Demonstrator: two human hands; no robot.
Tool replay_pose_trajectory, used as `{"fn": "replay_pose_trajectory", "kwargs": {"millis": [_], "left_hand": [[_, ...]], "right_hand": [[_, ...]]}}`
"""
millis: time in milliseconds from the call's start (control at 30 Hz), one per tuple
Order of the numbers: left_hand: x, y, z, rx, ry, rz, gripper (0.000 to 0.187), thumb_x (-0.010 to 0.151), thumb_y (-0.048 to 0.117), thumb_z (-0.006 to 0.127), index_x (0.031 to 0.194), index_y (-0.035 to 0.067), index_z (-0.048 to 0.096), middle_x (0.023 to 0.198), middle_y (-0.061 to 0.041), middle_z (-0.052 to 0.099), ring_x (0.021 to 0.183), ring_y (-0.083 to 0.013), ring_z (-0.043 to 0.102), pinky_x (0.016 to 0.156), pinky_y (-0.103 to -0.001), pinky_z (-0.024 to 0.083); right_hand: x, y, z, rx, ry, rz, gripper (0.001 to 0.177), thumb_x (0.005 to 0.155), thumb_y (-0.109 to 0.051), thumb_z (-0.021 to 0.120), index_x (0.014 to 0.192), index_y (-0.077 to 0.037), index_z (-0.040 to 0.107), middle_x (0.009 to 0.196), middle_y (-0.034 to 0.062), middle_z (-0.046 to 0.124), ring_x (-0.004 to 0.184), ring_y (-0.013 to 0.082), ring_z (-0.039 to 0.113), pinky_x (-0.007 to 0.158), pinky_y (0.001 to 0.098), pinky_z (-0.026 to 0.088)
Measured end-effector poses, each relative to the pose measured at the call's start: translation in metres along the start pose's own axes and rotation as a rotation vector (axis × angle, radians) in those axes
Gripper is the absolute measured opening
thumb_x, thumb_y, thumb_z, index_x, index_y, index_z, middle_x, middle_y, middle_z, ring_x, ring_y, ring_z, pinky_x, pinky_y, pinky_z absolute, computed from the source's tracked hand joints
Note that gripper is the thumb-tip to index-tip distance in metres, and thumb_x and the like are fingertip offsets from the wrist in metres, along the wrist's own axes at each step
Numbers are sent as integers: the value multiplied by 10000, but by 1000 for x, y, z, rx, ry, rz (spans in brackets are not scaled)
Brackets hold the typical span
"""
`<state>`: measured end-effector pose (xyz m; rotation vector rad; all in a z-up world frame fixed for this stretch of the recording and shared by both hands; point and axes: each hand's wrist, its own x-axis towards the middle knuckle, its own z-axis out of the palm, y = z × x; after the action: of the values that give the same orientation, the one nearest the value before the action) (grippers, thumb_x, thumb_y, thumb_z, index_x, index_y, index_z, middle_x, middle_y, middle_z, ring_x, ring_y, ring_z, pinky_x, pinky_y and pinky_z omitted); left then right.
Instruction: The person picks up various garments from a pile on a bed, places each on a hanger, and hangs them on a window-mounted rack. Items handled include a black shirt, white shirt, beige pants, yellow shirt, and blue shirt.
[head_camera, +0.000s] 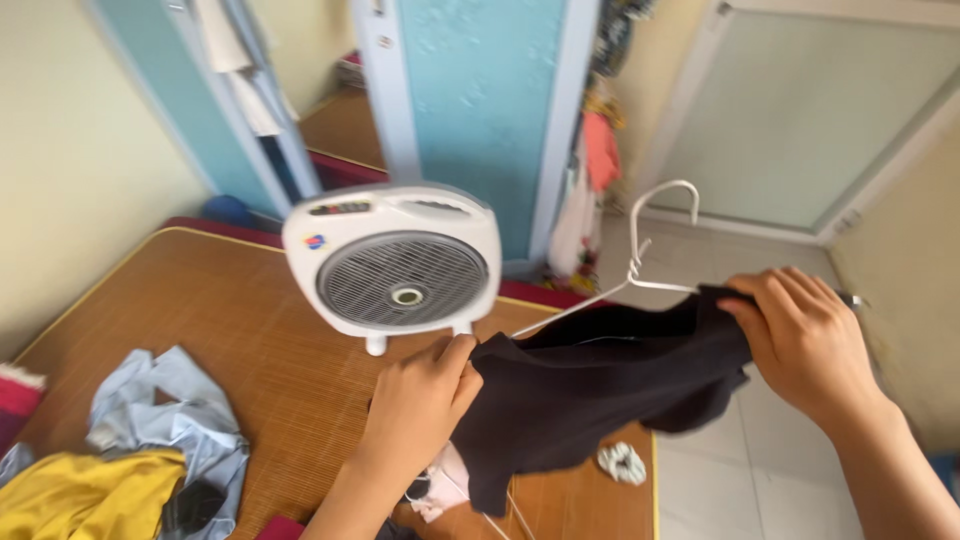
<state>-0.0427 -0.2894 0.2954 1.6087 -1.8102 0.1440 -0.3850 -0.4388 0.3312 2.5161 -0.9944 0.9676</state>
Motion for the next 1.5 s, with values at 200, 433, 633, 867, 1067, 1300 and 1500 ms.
{"fn": "replay_pose_trajectory", "kwargs": {"millis": [200, 433, 633, 867, 1067, 1300, 1500], "left_hand": [[6, 44, 18, -676, -691, -37, 200, 871, 177, 633, 924, -16, 635, 707, -150, 663, 637, -197, 633, 611, -367, 510], [13, 163, 92, -1096, -630, -88, 181, 775, 137, 618, 834, -31, 651, 664, -137, 654, 604, -133, 612, 554, -346, 502], [20, 308, 167, -1074, -446, -7, 195, 834, 171, 652, 809, -22, 637, 639, -153, 673, 592, -279, 703, 577, -386, 543], [72, 465, 277, -1111, -395, 282, 295, 921, 246, 697, 1053, -9, 633, 840, -172, 692, 738, -349, 695, 644, -401, 543], [173, 528, 339, -1020, -244, 430, 152, 973, 114, 670, 1123, 89, 670, 1120, -124, 694, 1055, -276, 697, 912, -365, 557], [328, 585, 399, -461, 289, 777, 686, 724, 167, 725, 1378, 78, 539, 1359, -134, 596, 1261, -418, 508, 1040, -615, 298], [401, 641, 435, -712, -501, 858, 169, 991, 191, 631, 1055, 42, 582, 1092, -167, 658, 1047, -399, 621, 860, -501, 500]], "right_hand": [[-67, 25, -18, -175, 113, 135, 148, 1059, -72, 643, 1189, -33, 584, 1109, 109, 632, 1091, 352, 597, 1026, 469, 433], [-128, 31, -52, -48, 384, 620, 287, 1060, -199, 687, 1205, 31, 592, 1106, 185, 564, 802, 246, 589, 708, 346, 479], [-173, 49, -117, 813, -110, 1093, 350, 978, -316, 619, 985, 29, 679, 719, 57, 673, 625, 130, 627, 546, 284, 508], [-222, 217, -192, 689, -153, 1210, 154, 937, -97, 600, 1050, 1, 636, 783, 35, 622, 655, 100, 576, 528, 291, 485], [-257, 311, -297, 557, -92, 974, 175, 912, 35, 599, 1082, -4, 619, 856, -23, 543, 764, 57, 474, 642, 239, 405], [-234, 345, -405, 125, -225, 960, 224, 935, -108, 683, 1129, -17, 620, 763, 77, 589, 672, 191, 506, 583, 327, 431], [-230, 386, -448, -463, -177, 769, 258, 964, -125, 700, 1208, -59, 646, 1057, 154, 716, 925, 373, 682, 742, 426, 527]]}}
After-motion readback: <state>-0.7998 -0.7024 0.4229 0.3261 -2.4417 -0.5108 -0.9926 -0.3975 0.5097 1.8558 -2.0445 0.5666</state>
